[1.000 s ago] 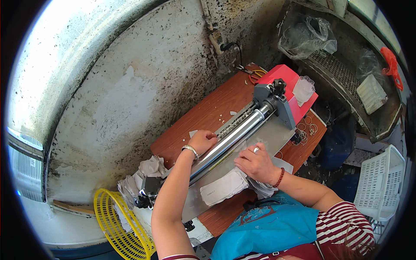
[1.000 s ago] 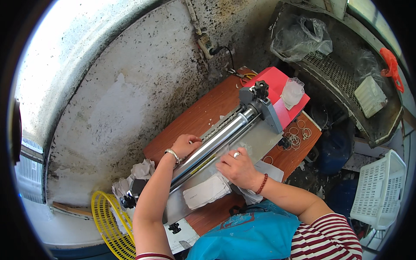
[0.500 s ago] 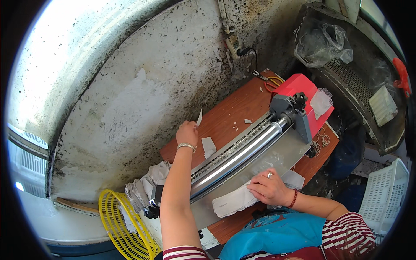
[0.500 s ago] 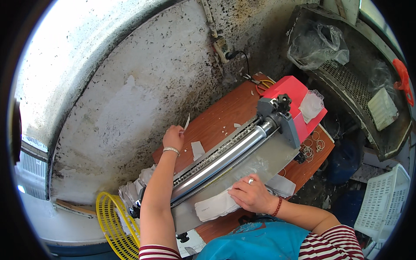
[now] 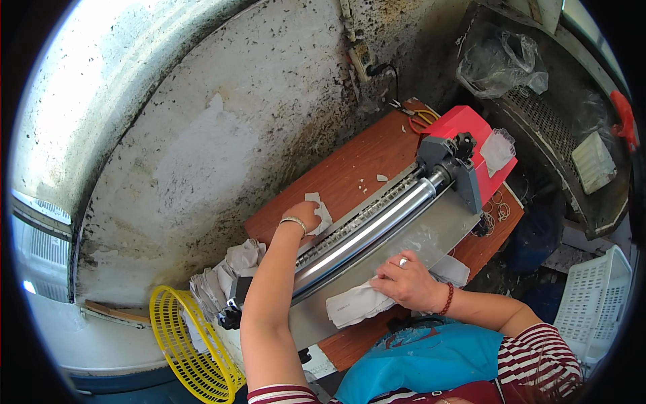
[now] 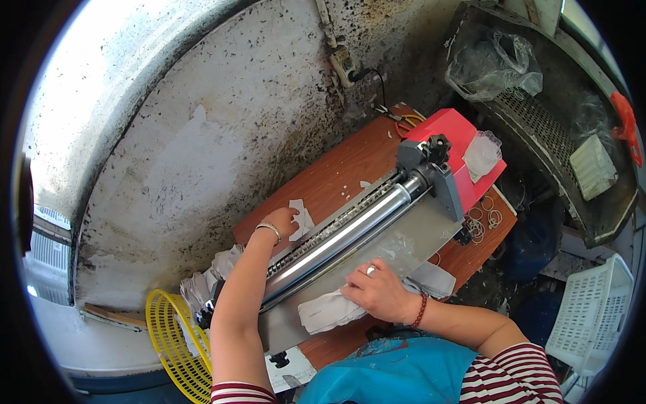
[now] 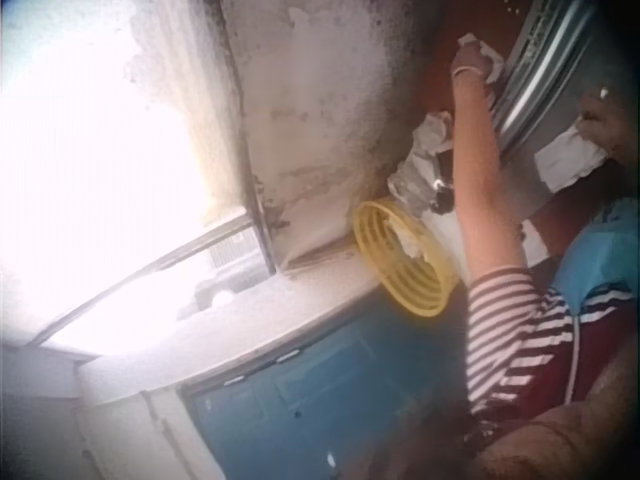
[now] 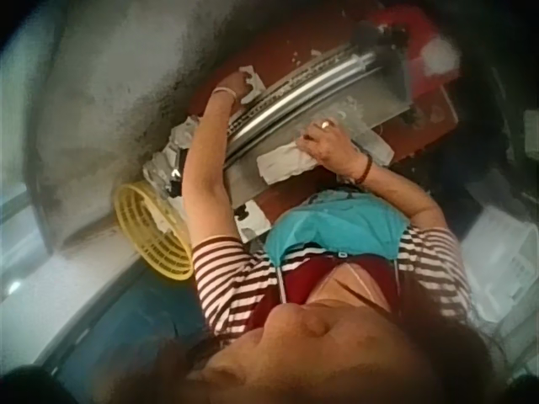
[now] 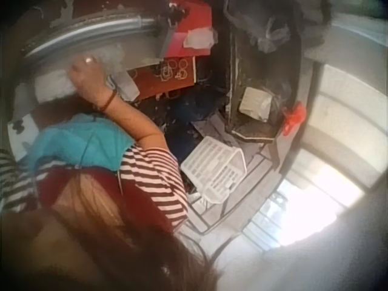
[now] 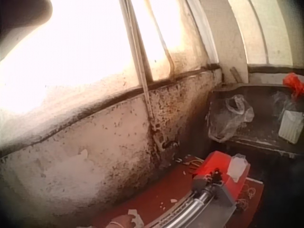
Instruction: The person feeds white shoe reinforcement strips through a motorized glue-applying roller machine by hand.
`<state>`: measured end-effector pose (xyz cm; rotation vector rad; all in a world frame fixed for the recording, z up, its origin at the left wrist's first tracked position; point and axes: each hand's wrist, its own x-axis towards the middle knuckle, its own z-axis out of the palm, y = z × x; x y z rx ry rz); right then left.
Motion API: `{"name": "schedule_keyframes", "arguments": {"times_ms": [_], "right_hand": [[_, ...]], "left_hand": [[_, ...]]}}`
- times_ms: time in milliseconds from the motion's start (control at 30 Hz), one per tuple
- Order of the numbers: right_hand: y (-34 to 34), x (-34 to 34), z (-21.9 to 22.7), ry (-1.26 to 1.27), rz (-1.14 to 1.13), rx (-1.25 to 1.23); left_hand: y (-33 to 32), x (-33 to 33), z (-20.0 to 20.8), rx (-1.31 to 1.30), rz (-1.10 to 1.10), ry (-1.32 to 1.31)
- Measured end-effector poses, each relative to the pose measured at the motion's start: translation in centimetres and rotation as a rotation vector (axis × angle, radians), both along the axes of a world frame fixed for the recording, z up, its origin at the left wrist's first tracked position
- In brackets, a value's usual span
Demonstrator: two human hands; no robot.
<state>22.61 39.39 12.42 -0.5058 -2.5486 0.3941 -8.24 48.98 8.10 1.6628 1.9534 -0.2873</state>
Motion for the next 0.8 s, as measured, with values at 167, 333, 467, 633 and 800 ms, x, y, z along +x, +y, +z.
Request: {"name": "schedule_keyframes", "arguments": {"times_ms": [167, 333, 467, 633, 800], "right_hand": [[-0.2, 0.6, 0.9, 0.114, -0.132, -0.064], [1.3, 3.4, 0.5, 0.102, -0.276, -0.26], [1.1, 3.7, 0.5, 0.112, -0.438, -0.199], [0.0, 3.2, 2.6, 0.087, -0.409, 0.095], [-0.2, 2.6, 0.6, 0.016, -0.193, 0.04]], "left_hand": [[-1.4, 3.6, 4.9, 0.176, -0.001, -0.161], [-2.9, 4.0, 3.5, 0.29, -0.005, -0.439], [-3.6, 5.0, 3.6, 0.179, 0.021, -0.566], [-3.9, 6.0, 4.5, 0.135, 0.012, -0.458], [-3.9, 5.3, 3.3, 0.216, -0.044, -0.472]]}}
